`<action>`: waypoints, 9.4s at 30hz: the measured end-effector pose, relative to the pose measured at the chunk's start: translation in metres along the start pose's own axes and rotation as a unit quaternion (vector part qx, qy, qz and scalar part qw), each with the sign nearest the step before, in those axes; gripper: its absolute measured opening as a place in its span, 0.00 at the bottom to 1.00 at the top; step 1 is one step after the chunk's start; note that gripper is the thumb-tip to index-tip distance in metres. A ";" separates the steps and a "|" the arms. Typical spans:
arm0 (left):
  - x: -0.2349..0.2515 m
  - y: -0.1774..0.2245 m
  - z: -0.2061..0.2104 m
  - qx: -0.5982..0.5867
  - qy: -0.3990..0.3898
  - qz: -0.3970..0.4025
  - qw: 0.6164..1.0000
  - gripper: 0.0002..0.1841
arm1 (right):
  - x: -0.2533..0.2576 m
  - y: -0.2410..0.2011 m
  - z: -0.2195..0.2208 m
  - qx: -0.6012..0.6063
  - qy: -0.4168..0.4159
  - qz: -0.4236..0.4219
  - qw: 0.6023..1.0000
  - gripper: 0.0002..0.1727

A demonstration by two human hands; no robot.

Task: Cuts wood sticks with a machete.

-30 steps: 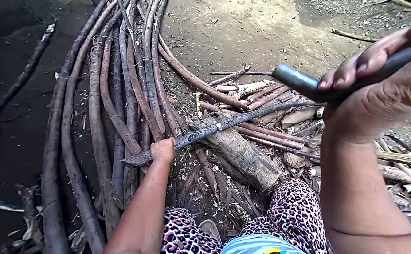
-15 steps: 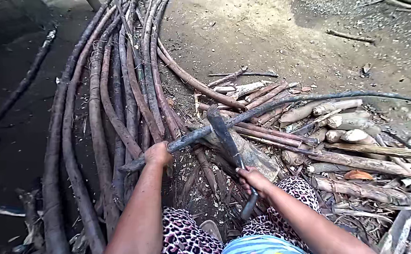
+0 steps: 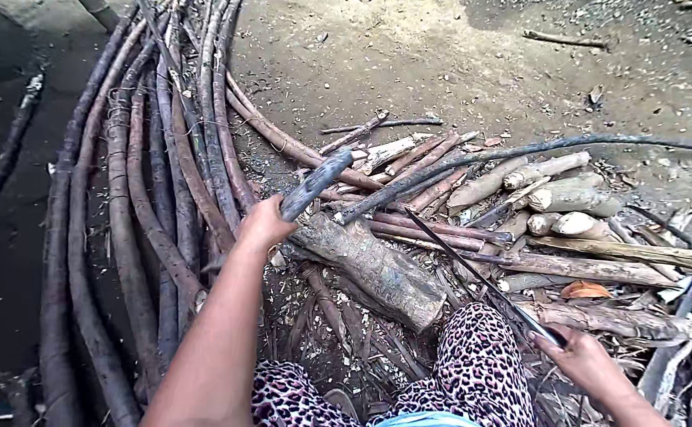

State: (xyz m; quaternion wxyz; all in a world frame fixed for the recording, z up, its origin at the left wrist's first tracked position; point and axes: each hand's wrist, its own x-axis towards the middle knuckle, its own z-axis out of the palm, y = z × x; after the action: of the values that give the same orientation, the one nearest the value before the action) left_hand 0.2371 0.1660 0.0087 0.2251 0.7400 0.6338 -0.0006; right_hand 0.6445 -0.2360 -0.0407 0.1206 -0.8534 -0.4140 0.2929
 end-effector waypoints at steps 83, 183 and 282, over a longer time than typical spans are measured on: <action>-0.141 -0.156 0.021 0.098 -0.116 -0.128 0.980 0.34 | -0.004 -0.291 0.093 0.120 -0.306 -0.057 0.943 0.20; -0.146 -0.186 0.048 0.002 -0.162 -0.239 0.957 0.50 | 0.056 -0.240 0.175 0.067 -0.201 -0.077 0.974 0.24; -0.142 -0.160 0.033 0.080 -0.091 -0.186 0.975 0.28 | 0.004 -0.284 0.000 0.517 0.202 -0.472 0.685 0.12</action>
State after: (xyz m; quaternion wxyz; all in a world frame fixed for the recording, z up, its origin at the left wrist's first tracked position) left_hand 0.0682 0.0371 -0.0341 0.2180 0.6213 0.7352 -0.1607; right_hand 0.4659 -0.0541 0.0854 0.7454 -0.3863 -0.5106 0.1858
